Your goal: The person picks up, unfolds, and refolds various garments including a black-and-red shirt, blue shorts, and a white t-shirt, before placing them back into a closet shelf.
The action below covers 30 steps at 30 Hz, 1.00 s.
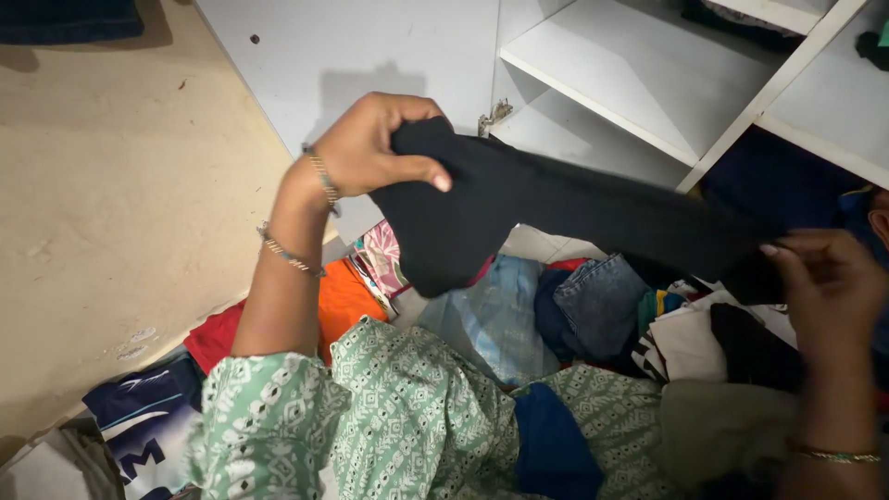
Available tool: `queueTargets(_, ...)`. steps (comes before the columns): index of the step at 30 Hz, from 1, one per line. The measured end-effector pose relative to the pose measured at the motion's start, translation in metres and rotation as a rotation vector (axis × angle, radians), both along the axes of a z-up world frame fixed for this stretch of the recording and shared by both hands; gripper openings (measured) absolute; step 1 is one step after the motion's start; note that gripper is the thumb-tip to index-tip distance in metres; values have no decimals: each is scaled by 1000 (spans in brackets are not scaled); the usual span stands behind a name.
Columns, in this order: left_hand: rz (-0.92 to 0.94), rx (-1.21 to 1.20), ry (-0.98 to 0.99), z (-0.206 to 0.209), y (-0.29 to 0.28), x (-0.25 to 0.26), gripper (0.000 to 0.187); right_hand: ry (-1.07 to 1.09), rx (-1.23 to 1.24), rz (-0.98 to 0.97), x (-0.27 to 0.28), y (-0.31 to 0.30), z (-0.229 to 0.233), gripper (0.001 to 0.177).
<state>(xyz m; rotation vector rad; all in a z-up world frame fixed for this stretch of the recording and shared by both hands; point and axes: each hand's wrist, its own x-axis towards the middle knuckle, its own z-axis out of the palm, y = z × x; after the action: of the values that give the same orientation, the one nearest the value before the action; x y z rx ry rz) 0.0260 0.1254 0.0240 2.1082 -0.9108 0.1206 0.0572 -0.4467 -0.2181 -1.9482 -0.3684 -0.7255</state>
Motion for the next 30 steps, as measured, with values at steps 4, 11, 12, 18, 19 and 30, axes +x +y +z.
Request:
queueTargets(4,-184,-140,205,-3,-1,0,24,-9,138,4,-5,16,19,17)
queueTargets(11,74,-194,-180,-30,-50,37,20,-92,-240,-274,16,19,17,31)
queueTargets(12,83,-97,-355,-29,-54,39,23,-137,-355,-297,17,13,12,23)
queueTargets(18,98,35,-517,-23,-88,37,26,-220,-457,-344,25,-21,-20,8)
queueTargets(19,109,54,-475,-22,-96,36,27,-181,-403,-357,30,-26,-25,6)
queueTargets(30,254,-315,-476,-37,-243,83,29,-61,656,-65,96,-69,-38,22)
